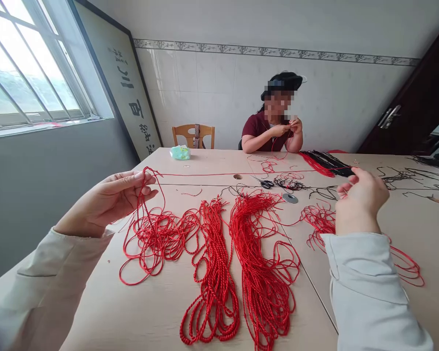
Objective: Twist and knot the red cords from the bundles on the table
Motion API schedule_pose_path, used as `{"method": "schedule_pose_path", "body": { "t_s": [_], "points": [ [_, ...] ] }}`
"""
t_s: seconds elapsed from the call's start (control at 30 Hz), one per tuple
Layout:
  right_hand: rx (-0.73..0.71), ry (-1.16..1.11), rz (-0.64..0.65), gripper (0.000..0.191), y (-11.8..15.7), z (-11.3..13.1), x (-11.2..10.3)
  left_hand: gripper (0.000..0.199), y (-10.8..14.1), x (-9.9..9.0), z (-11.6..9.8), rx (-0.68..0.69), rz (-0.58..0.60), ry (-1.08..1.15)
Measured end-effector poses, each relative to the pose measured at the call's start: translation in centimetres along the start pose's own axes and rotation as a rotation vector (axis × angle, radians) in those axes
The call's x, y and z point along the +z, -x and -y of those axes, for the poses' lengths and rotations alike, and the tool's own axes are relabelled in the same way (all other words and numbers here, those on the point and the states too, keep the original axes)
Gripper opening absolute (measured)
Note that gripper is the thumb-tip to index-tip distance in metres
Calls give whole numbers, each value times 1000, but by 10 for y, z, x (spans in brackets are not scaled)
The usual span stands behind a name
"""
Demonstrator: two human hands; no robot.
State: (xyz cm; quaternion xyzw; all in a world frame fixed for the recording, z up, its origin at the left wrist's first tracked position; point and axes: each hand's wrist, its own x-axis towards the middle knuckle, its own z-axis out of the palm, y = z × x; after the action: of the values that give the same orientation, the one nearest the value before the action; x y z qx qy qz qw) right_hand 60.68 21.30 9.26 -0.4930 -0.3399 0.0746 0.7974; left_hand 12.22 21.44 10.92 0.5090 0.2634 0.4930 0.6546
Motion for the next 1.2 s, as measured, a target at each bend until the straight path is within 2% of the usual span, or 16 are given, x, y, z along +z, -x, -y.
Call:
{"method": "schedule_pose_path", "body": {
  "t_s": [0.07, 0.13, 0.23, 0.27, 0.3, 0.33, 0.4, 0.5, 0.7, 0.77, 0.9, 1.03, 1.2],
  "points": [
    [-51, 7, -56, 17, 17, 6, 21, 8, -1, 4, 5, -43, 22, -27],
    [-81, 14, 54, 18, 48, 16, 46, 8, -2, 13, 12, -104, 49, -88],
    [-71, 18, 435, 15, 115, 34, 81, 13, 0, 29, 25, -156, 76, -194],
    [-55, 33, 600, 15, 139, 40, 90, 14, 0, 35, 29, -156, 91, -232],
    [-41, 65, 857, 18, 160, 45, 96, 14, 1, 39, 33, -150, 111, -273],
    [-28, 70, 1023, 19, 179, 49, 101, 14, 2, 42, 36, -144, 134, -319],
    [34, 25, 1159, 20, 203, 52, 106, 15, 3, 46, 41, -124, 168, -396],
    [113, -14, 1196, 17, 210, 51, 105, 18, 2, 48, 44, -94, 189, -441],
    [111, 18, 1188, 15, 200, 52, 103, 23, -1, 46, 46, -35, 143, -472],
    [107, 33, 1150, 15, 196, 54, 102, 24, -2, 46, 46, -21, 123, -513],
    [120, 41, 1048, 17, 185, 53, 99, 26, -1, 47, 48, -82, 189, -613],
    [117, 8, 1006, 19, 175, 51, 98, 27, -2, 44, 52, -130, 243, -645],
    [100, -16, 943, 18, 173, 41, 100, 25, -3, 45, 52, -166, 209, -545]
  ]
}}
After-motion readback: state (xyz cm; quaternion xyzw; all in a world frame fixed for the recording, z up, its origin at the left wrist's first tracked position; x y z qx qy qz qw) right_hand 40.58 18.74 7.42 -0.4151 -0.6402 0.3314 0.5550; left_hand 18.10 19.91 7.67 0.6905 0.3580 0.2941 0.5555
